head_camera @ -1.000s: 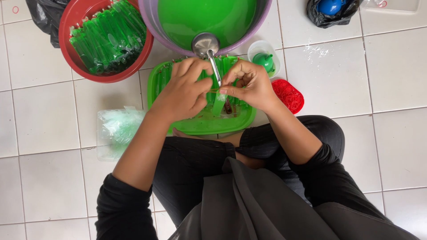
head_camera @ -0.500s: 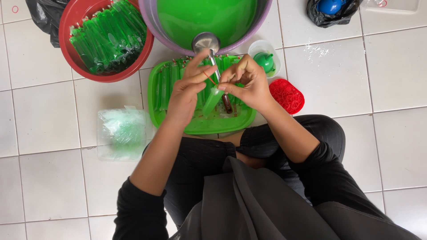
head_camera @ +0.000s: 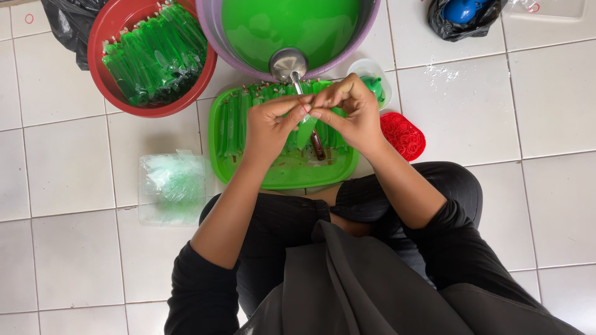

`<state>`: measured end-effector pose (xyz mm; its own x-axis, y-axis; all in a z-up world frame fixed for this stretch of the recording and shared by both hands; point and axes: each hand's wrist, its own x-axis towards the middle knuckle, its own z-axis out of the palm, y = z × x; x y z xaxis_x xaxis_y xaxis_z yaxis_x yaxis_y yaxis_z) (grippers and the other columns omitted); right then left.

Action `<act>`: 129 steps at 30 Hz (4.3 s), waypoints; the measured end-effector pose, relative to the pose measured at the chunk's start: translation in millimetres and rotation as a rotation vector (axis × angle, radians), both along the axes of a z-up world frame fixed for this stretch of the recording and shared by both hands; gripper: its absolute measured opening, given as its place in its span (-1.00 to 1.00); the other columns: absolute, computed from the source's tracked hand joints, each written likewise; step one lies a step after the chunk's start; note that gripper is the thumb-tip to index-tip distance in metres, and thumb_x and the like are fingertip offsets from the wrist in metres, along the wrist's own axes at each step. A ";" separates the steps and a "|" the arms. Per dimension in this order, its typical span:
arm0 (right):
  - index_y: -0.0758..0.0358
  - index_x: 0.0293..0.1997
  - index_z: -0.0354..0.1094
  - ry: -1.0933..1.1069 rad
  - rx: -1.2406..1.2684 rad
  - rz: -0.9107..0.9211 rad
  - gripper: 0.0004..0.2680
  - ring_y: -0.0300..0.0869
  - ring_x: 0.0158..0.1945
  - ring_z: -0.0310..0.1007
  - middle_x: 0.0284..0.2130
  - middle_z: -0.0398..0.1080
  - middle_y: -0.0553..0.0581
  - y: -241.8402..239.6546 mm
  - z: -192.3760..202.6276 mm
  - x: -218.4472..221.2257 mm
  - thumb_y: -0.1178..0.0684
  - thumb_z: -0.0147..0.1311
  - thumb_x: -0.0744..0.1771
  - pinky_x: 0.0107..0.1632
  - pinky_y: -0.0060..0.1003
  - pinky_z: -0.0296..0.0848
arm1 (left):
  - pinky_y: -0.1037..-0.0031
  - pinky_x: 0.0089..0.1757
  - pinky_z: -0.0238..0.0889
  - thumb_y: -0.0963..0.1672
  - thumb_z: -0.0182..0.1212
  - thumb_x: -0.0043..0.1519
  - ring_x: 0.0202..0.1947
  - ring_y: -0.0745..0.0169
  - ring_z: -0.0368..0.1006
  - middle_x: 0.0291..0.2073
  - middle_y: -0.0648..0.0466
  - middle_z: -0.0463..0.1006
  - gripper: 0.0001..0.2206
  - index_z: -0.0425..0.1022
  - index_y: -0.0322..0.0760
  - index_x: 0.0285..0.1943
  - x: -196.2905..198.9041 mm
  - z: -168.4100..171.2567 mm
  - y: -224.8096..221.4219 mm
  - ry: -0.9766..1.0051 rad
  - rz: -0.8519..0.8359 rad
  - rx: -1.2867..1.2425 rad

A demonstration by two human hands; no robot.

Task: Filling small plastic tubes with green liquid using a funnel and ladle and tying them shut

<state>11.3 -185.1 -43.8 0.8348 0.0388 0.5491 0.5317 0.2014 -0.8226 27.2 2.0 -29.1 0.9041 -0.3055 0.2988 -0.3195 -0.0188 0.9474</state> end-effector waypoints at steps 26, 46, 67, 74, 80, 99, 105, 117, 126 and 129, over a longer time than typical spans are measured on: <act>0.32 0.00 0.57 -0.180 -0.446 0.052 -0.85 -0.12 -0.30 0.24 -0.38 0.17 0.15 -31.6 31.6 0.4 0.32 0.10 0.39 -0.17 -0.21 0.42 | 0.27 -0.07 0.61 -0.27 0.29 0.29 -0.07 -0.13 0.63 -0.19 -0.30 0.63 -0.93 0.63 -0.53 -0.21 -10.7 68.7 6.3 0.035 -0.186 0.192; 0.27 -0.17 0.40 -0.278 -0.286 0.053 -0.96 0.08 -0.11 0.50 -0.14 0.38 0.26 0.3 3.8 -0.8 0.23 0.04 0.40 -0.02 -0.04 0.48 | 0.37 -0.14 0.49 -0.18 0.35 0.29 -0.30 0.17 0.55 -0.30 -0.15 0.66 -0.89 0.65 -0.40 -0.22 9.1 36.7 22.1 0.340 -0.358 0.183; 0.14 0.25 0.19 0.753 0.716 0.438 -0.75 -0.44 -0.50 0.10 -0.07 0.30 0.14 -28.7 10.1 -3.0 0.17 0.00 0.41 -0.16 -0.39 0.36 | 0.21 0.06 0.46 -0.23 0.14 0.38 -0.02 -0.02 0.61 -0.17 -0.20 0.64 -0.90 0.47 -0.41 -0.21 -8.9 2.6 -40.2 -0.078 0.134 -0.112; 0.24 0.38 0.21 -0.112 -0.333 -0.284 -0.77 0.05 0.24 0.55 0.15 0.47 0.28 -5.0 17.6 -9.0 0.21 -0.17 0.51 0.26 -0.15 0.58 | 0.38 0.03 0.48 -0.23 0.21 0.33 0.00 0.07 0.61 -0.15 -0.14 0.65 -0.93 0.42 -0.35 -0.20 -27.9 1.7 -51.0 -0.151 0.157 -0.092; 0.28 0.46 0.08 0.255 -0.045 -0.067 -0.58 -0.15 0.10 0.56 -0.04 0.56 0.29 -13.4 10.8 -4.0 0.24 0.15 0.42 -0.04 -0.32 0.69 | 0.48 -0.03 0.52 -0.25 0.32 0.26 0.02 0.17 0.55 -0.14 -0.05 0.57 -0.85 0.45 -0.34 -0.07 -32.5 -0.4 -44.7 0.091 -0.028 -0.275; 0.19 0.29 0.37 0.238 -0.243 -0.112 -0.61 -0.54 -0.44 0.08 -0.36 0.53 -0.11 -21.2 14.5 -2.6 0.19 0.40 0.33 -0.41 -0.58 0.02 | 0.36 -0.05 0.63 -0.32 0.43 0.13 0.08 -0.09 0.57 0.09 -0.32 0.49 -0.60 0.25 -0.22 -0.05 -23.5 0.5 -30.2 0.127 -0.005 -0.300; 0.36 -0.01 0.50 0.240 0.002 -0.090 -0.80 -0.36 -0.49 0.26 -0.42 0.49 0.12 -17.6 -26.9 16.1 0.26 0.33 0.30 -0.38 -0.51 0.28 | 0.19 -0.13 0.67 -0.28 0.46 0.17 -0.08 -0.21 0.63 0.01 -0.26 0.57 -0.77 0.45 -0.40 -0.11 -14.3 -10.4 -27.7 -0.057 0.086 -0.239; 0.39 0.46 -0.10 0.882 -0.510 0.469 -0.43 0.57 0.19 0.30 0.17 0.19 0.74 76.3 -142.3 -36.4 0.05 0.23 0.35 0.00 0.19 0.60 | 0.80 -0.39 0.25 -0.12 0.40 0.26 -0.29 0.55 0.51 -0.18 0.10 0.67 -0.88 0.57 -0.23 -0.15 7.9 -142.1 58.7 0.542 0.626 -0.225; 0.48 0.51 -0.16 0.829 -0.489 0.122 -0.49 0.05 -0.19 0.58 0.15 0.21 0.67 69.5 -175.6 -15.6 0.13 0.06 0.41 -0.25 -0.10 0.69 | -0.19 0.22 0.19 -0.14 0.35 0.31 0.36 -0.35 0.21 0.41 -0.30 0.05 -0.48 0.27 -0.19 0.45 31.6 -192.5 80.5 0.330 0.508 0.359; 0.47 0.54 -0.22 0.681 -0.590 0.110 -0.46 0.29 0.23 0.41 0.30 0.11 0.68 71.5 -175.6 -11.7 0.26 0.03 0.39 0.11 0.08 0.57 | -0.12 0.29 -0.10 -0.05 0.52 0.14 0.38 -0.23 0.13 0.25 -0.16 0.29 -0.45 0.41 -0.15 0.31 39.2 -225.5 86.2 0.330 0.477 0.581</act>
<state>-0.4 -113.5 -219.5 0.9467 0.2557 -0.1960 -0.1045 -0.3315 -0.9376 66.4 88.2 -254.6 0.9896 0.1101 -0.0927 0.1405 -0.5986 0.7887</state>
